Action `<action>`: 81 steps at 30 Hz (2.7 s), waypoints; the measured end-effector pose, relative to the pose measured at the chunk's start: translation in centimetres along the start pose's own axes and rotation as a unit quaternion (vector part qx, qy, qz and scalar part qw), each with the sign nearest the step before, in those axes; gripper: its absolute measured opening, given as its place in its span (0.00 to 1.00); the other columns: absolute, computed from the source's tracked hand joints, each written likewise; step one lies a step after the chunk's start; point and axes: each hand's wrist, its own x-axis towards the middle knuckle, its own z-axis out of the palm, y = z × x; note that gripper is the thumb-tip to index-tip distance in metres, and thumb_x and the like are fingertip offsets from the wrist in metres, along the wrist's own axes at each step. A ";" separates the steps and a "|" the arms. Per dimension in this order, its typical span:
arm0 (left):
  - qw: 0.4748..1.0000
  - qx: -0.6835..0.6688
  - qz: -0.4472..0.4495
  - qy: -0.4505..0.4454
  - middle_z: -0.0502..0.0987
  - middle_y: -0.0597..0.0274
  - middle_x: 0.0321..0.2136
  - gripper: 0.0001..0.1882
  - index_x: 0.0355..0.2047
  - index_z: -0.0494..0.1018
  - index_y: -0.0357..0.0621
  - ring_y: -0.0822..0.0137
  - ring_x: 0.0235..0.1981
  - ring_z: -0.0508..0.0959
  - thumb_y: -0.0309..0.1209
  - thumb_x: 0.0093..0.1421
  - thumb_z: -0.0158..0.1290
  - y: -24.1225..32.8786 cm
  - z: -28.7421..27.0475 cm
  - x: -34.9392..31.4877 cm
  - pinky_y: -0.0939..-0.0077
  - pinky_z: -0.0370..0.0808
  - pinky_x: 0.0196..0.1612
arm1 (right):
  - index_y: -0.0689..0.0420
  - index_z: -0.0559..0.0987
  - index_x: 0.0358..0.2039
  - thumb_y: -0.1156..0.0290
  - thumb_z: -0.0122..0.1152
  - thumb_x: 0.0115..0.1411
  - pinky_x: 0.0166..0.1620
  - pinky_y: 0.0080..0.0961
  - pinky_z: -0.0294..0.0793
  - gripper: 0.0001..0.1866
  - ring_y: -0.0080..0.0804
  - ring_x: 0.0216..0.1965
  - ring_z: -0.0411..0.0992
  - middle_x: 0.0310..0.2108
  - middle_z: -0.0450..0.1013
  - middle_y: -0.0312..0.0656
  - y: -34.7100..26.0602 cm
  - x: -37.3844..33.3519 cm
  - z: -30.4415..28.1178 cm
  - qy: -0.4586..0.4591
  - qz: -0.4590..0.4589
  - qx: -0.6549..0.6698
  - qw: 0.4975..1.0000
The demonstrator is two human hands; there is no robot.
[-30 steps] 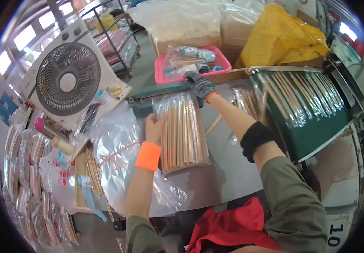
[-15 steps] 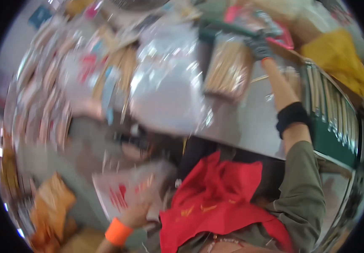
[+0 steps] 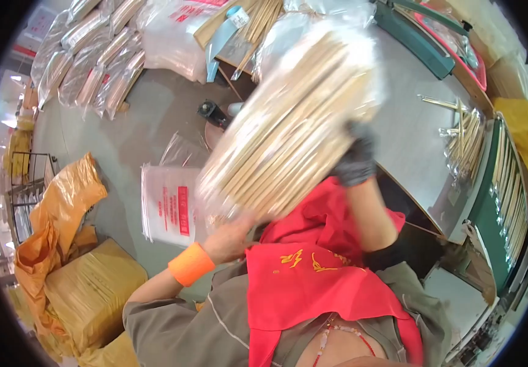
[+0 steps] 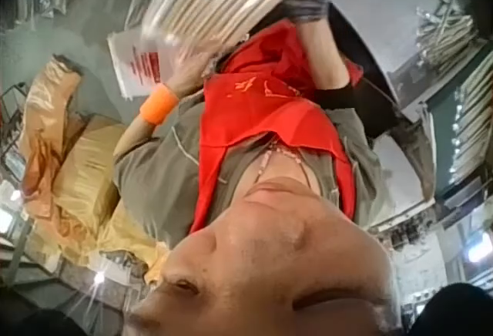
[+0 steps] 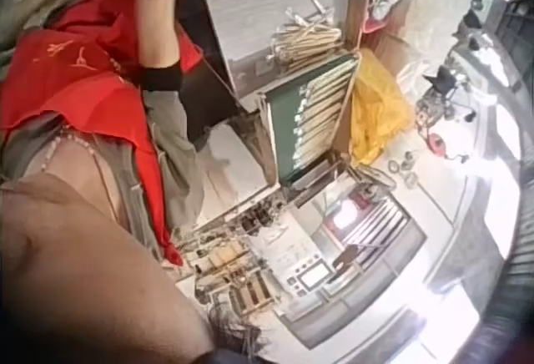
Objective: Gathering and packaging bunches of wooden skewers into plastic bags at a warehouse station.
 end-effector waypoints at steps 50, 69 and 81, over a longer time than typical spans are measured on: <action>0.929 0.355 0.025 0.102 0.77 0.48 0.26 0.25 0.54 0.63 0.53 0.52 0.27 0.77 0.37 0.54 0.50 -5.5 -6.3 10.3 0.55 0.72 0.31 | 0.58 0.64 0.55 0.51 0.57 0.52 0.49 0.38 0.68 0.34 0.47 0.44 0.70 0.44 0.69 0.54 -34.4 -8.3 -2.1 0.487 -0.330 -0.805 0.080; 0.782 0.174 0.506 0.321 0.67 0.44 0.50 0.29 0.53 0.62 0.35 0.46 0.53 0.65 0.40 0.56 0.53 25.4 -4.1 41.3 0.58 0.60 0.57 | 0.63 0.72 0.46 0.41 0.60 0.40 0.52 0.39 0.65 0.41 0.51 0.47 0.67 0.44 0.68 0.59 -31.1 -7.5 -4.4 0.540 -0.163 -0.816 0.130; 0.846 -0.085 0.463 0.251 0.57 0.39 0.58 0.31 0.58 0.52 0.25 0.49 0.60 0.57 0.35 0.61 0.47 24.9 2.0 40.8 0.65 0.52 0.63 | 0.63 0.74 0.43 0.54 0.51 0.51 0.40 0.39 0.71 0.26 0.50 0.38 0.72 0.36 0.72 0.61 -29.3 -9.2 -4.1 0.440 -0.359 -0.766 0.302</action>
